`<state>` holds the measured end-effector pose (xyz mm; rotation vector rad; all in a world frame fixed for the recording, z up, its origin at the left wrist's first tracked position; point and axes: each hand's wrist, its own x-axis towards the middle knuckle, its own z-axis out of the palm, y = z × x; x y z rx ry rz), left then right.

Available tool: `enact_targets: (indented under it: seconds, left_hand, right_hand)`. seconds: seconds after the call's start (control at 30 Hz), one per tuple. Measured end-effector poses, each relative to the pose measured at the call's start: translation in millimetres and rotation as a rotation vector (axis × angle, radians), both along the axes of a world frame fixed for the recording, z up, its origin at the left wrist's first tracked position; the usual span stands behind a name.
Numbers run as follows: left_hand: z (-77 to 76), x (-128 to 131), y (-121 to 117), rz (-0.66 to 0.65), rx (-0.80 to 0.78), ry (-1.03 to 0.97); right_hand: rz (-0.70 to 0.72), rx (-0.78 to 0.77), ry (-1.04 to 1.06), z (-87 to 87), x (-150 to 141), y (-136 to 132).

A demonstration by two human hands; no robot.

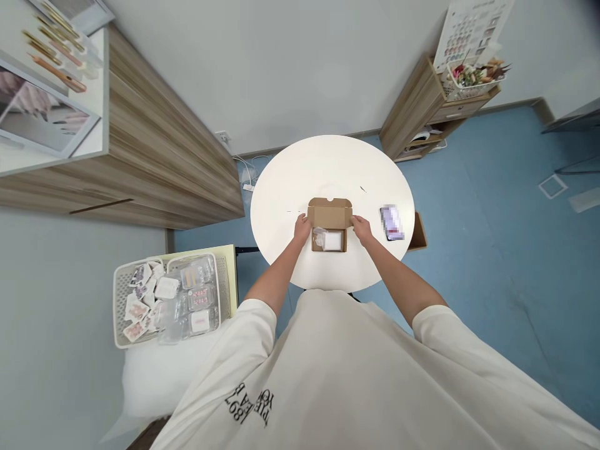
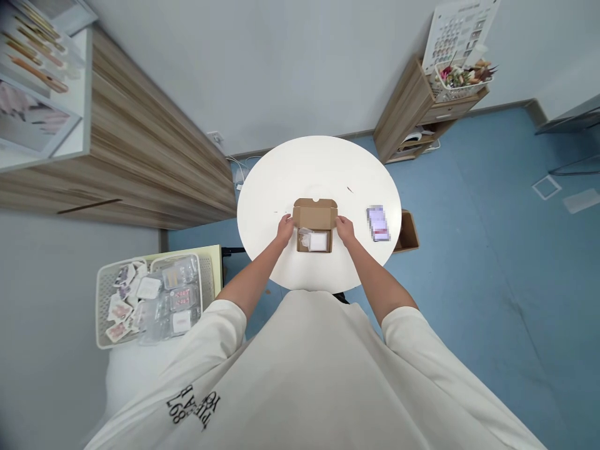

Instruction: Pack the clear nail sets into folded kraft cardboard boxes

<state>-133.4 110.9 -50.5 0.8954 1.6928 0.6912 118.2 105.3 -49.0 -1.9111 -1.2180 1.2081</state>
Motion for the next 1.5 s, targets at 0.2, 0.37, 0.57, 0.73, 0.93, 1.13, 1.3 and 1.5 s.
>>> enact_targets:
  seconds: [0.2,0.37,0.57,0.73,0.93,1.13,1.3,1.5]
  left_hand:
    - [8.2,-0.5,-1.8,-0.054,0.017,-0.132]
    - [15.0,-8.2,-1.4,-0.033,-0.142,-0.233]
    - [26.0,-21.7,2.9,-0.112,-0.121,-0.324]
    - [26.3,-27.6,-6.9,-0.197,-0.071,-0.269]
    - [2.6,-25.9,-48.5,-0.362,0.144,0.076]
    - [-5.1,-16.8,-98.9,-0.446,0.389,0.436]
    - [-9.3,-8.2,-126.6,-0.564,0.34,0.578]
    - [-8.1,-2.6,-134.5,-0.628,0.261,0.584]
  right_hand:
    - [-0.115,-0.18,0.263,9.8,-5.4,-0.4]
    - [-0.136,-0.277,0.424,16.9,-3.2,0.9]
    - [-0.03,-0.255,0.506,38.1,0.5,5.2]
    - [0.11,-0.24,0.461,49.4,-0.4,-1.6]
    - [0.34,-0.095,0.079,30.4,-5.7,-36.0]
    - [0.509,0.144,-0.334,8.5,-3.5,-83.6]
    - [0.616,0.148,-0.488,-3.2,-0.6,-108.1]
    - [0.616,0.046,-0.483,-6.1,-4.4,-108.0]
